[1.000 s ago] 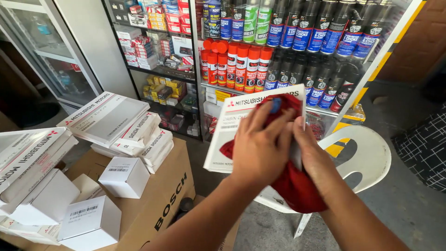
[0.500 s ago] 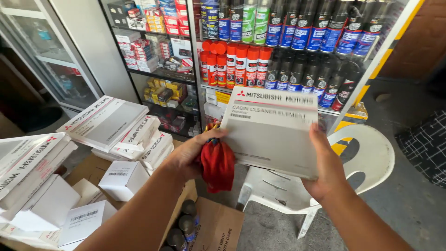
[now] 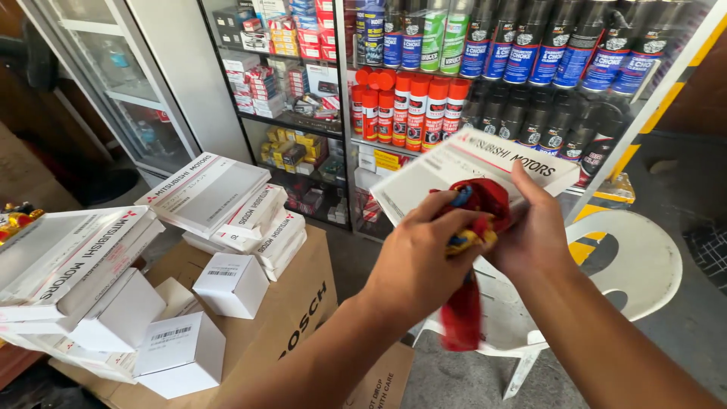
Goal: The person wipes multiple white product boxes with a red cloth and stacks them on a glass shelf. The person handles each box individually, wiping all sides before placing it on the shelf.
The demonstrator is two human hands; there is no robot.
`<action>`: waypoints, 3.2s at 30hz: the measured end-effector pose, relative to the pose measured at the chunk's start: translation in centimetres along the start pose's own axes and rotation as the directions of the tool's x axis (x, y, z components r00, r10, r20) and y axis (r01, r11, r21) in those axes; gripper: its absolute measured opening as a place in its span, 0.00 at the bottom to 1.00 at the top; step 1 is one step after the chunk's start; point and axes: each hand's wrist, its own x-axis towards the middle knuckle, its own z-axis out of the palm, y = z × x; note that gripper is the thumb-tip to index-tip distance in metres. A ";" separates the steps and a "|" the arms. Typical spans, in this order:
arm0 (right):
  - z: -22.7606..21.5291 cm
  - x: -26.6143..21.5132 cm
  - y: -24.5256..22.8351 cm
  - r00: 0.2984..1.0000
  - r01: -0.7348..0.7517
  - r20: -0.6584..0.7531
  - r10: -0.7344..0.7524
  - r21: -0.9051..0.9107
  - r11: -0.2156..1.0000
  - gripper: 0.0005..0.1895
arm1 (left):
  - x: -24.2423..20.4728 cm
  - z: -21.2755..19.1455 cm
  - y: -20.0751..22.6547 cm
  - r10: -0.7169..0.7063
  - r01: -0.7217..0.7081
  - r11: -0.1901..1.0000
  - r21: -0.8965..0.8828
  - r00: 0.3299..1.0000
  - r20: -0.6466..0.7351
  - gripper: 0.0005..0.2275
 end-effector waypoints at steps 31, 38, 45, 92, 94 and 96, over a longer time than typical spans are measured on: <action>1.8 -7.0 0.5 0.965 -0.253 -0.016 0.262 -0.325 0.911 0.25 | 5.5 -0.7 -4.5 -0.023 0.096 0.966 0.241 0.958 -0.286 0.12; 1.8 -5.9 1.2 0.975 -0.216 -0.180 0.130 -0.640 0.737 0.22 | 6.4 -3.6 -3.0 -0.339 0.391 0.887 0.246 0.913 -0.228 0.17; 2.3 -4.9 2.3 0.985 -0.167 -0.123 0.119 -0.545 0.822 0.18 | 5.7 -1.8 -1.7 -0.083 0.102 0.989 0.103 0.981 -0.174 0.15; 30.5 11.0 38.4 0.966 0.169 0.219 0.140 -0.938 0.302 0.36 | -16.5 -53.7 -17.7 -0.583 0.741 0.145 0.655 0.599 -0.549 0.28; 28.7 13.0 38.4 0.991 0.111 0.129 0.036 -0.943 0.315 0.42 | -15.5 -54.1 -17.4 -0.563 0.725 0.135 0.675 0.617 -0.550 0.27; 27.0 15.5 38.1 0.992 0.054 0.035 -0.118 -0.985 0.163 0.48 | -14.3 -54.3 -17.0 -0.518 0.720 0.154 0.676 0.642 -0.566 0.24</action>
